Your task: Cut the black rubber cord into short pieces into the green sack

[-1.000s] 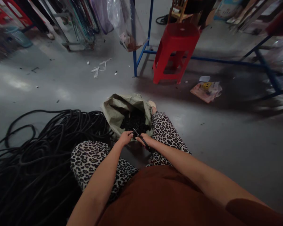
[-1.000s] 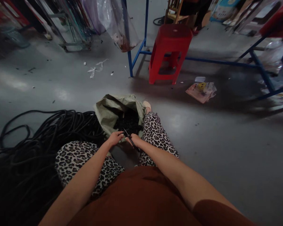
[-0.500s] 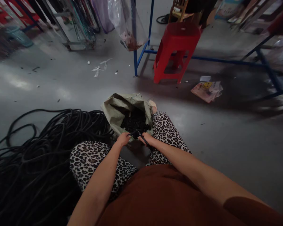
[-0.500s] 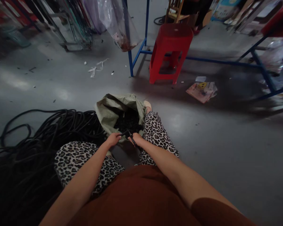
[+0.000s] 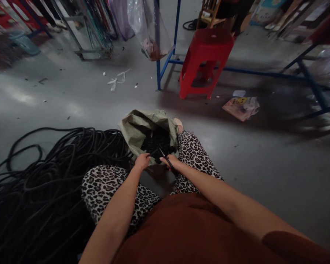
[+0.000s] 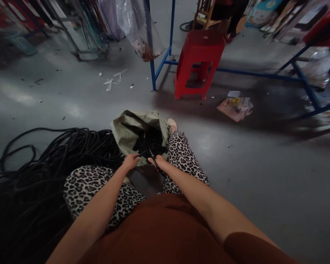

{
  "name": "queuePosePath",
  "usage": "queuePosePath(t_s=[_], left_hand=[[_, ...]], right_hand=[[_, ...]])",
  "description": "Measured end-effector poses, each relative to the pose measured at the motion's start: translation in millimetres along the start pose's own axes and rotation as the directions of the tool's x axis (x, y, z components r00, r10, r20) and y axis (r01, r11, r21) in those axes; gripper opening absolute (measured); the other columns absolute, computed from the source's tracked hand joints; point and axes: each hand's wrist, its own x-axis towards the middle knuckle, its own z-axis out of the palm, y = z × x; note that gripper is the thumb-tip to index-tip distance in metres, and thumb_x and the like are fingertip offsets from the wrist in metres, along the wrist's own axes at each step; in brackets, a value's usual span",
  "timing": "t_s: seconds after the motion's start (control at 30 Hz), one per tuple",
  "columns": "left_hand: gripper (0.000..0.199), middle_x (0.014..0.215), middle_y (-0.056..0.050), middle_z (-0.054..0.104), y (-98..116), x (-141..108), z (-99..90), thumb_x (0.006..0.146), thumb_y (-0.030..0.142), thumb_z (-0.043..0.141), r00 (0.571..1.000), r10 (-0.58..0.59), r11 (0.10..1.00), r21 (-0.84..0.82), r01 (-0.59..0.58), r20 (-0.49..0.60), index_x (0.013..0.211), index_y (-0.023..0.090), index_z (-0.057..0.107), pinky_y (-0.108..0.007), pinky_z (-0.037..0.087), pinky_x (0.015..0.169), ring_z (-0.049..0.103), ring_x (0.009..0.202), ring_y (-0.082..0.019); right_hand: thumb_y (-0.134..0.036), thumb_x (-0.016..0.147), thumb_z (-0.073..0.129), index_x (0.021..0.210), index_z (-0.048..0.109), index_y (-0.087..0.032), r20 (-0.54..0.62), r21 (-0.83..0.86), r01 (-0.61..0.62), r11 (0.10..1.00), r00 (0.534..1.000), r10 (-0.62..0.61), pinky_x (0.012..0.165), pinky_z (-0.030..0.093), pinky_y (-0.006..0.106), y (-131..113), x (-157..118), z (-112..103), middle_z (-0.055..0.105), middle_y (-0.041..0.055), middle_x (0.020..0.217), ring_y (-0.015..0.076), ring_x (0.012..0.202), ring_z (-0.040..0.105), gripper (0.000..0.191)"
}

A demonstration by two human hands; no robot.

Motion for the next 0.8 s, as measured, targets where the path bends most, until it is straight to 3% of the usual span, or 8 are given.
queuePosePath(t_s=[0.27, 0.53, 0.8], left_hand=[[0.036, 0.112, -0.01, 0.063, 2, 3, 1.0, 0.082, 0.026, 0.047, 0.998, 0.035, 0.998, -0.045, -0.038, -0.058, 0.113, 0.014, 0.06, -0.028, 0.042, 0.09, 0.057, 0.104, -0.02], [0.032, 0.105, -0.006, 0.066, 8, 1, 2.2, 0.081, 0.023, 0.047, 0.993, 0.116, 0.99, -0.075, -0.117, -0.02, 0.108, 0.017, 0.063, -0.026, 0.043, 0.086, 0.059, 0.097, -0.017], [0.037, 0.098, -0.009, 0.068, 13, -2, 1.4, 0.081, 0.021, 0.046, 0.995, 0.096, 0.991, -0.092, -0.094, 0.025, 0.114, 0.012, 0.06, -0.025, 0.044, 0.085, 0.061, 0.093, -0.018]], right_hand=[[-0.055, 0.081, 0.051, 0.091, 0.055, -0.013, 0.135, 0.056, 0.078, 0.995, 0.987, -0.085, 0.035, 0.04, 0.018, -1, -8, 0, 0.051, -0.0031, 0.045, 0.0109, 0.033, 0.05, 0.043], [-0.056, 0.081, 0.051, 0.088, 0.056, -0.013, 0.163, 0.039, 0.119, 0.992, 0.979, -0.124, 0.035, 0.04, 0.018, 3, -2, 3, 0.054, -0.0022, 0.048, 0.0109, 0.036, 0.051, 0.044], [-0.052, 0.082, 0.052, 0.092, 0.057, -0.012, 0.134, 0.041, 0.105, 0.994, 0.985, -0.11, 0.038, 0.041, 0.017, 1, -5, 3, 0.054, -0.0014, 0.052, 0.0101, 0.039, 0.051, 0.042]])
